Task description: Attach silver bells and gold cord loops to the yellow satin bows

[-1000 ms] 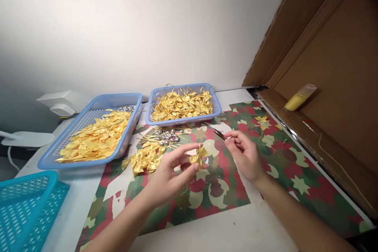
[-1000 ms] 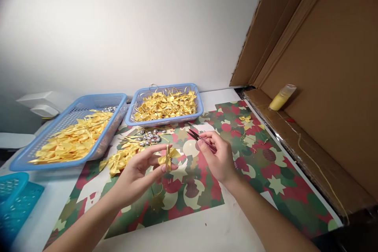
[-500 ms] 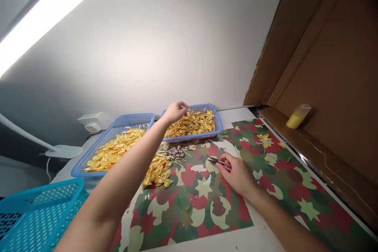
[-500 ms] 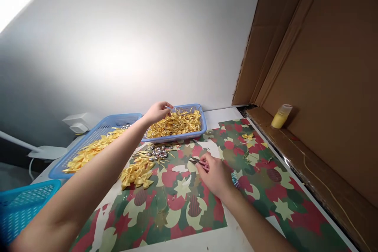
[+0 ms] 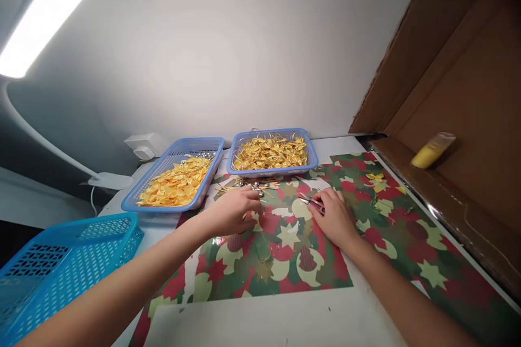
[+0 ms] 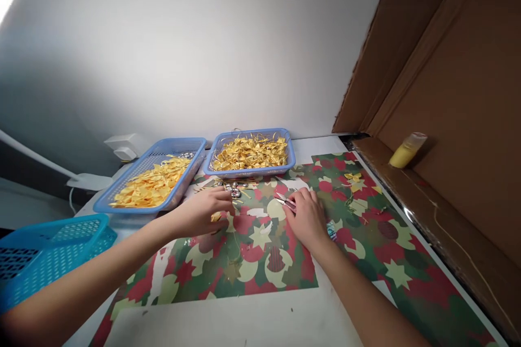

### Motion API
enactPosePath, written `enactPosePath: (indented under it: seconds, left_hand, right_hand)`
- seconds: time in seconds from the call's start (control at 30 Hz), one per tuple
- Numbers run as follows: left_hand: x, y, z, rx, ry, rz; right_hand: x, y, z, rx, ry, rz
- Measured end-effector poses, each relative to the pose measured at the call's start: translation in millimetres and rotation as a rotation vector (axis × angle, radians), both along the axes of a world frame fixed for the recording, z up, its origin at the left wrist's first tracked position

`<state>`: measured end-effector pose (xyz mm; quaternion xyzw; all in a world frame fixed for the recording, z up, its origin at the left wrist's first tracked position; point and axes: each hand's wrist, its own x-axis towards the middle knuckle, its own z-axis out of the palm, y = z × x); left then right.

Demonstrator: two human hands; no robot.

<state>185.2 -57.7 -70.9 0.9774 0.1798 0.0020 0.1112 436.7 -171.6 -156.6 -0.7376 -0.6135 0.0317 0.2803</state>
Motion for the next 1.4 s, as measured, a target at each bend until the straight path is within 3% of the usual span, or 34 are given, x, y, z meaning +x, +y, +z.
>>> enactPosePath:
  seconds: [0.1,0.2,0.33,0.43,0.57,0.73,0.83,0.97,1.2,1.4]
  left_hand:
    - [-12.9,-20.1,-7.9,0.025,0.046,-0.004]
    - [-23.4,-35.4,-10.5,0.019,0.051,0.009]
    - [-31.4,-52.5,-14.7,-0.003,0.073,0.01]
    - [-31.6,-64.1,-22.8,-0.007,0.043,0.044]
    - [-28.5,-76.6,-37.8,0.007,-0.045,0.091]
    - [-33.2,-85.6,-51.0,0.004,-0.135,0.075]
    - [-39.4,-91.9,-53.1,0.098,-0.098,0.005]
    - [-41.3,-99.2,-51.9,0.169,-0.052,0.009]
    - [-38.0,-99.2,-53.2,0.195,-0.072,0.011]
    - [-40.7,-95.4,-53.1,0.24,-0.103,0.035]
  right_hand:
    - [-2.6,-1.7,3.1,-0.009,-0.019,0.016]
    - [-12.6,-7.3,11.7,0.028,0.01,0.128]
    - [-38.9,-16.0,24.8,-0.004,0.084,0.437]
    - [-58.6,-16.7,31.0,-0.106,-0.001,0.722]
    - [-73.5,-8.4,34.6,-0.201,-0.145,0.879]
    - [-75.1,-4.1,39.2,-0.26,-0.189,0.898]
    - [-71.1,-8.9,44.8,-0.292,-0.197,0.873]
    - [-62.4,-16.7,52.6,-0.316,-0.261,0.848]
    - [-21.9,-24.5,68.6,-0.304,-0.379,0.738]
    - [7.9,-25.9,80.8,-0.286,-0.287,0.622]
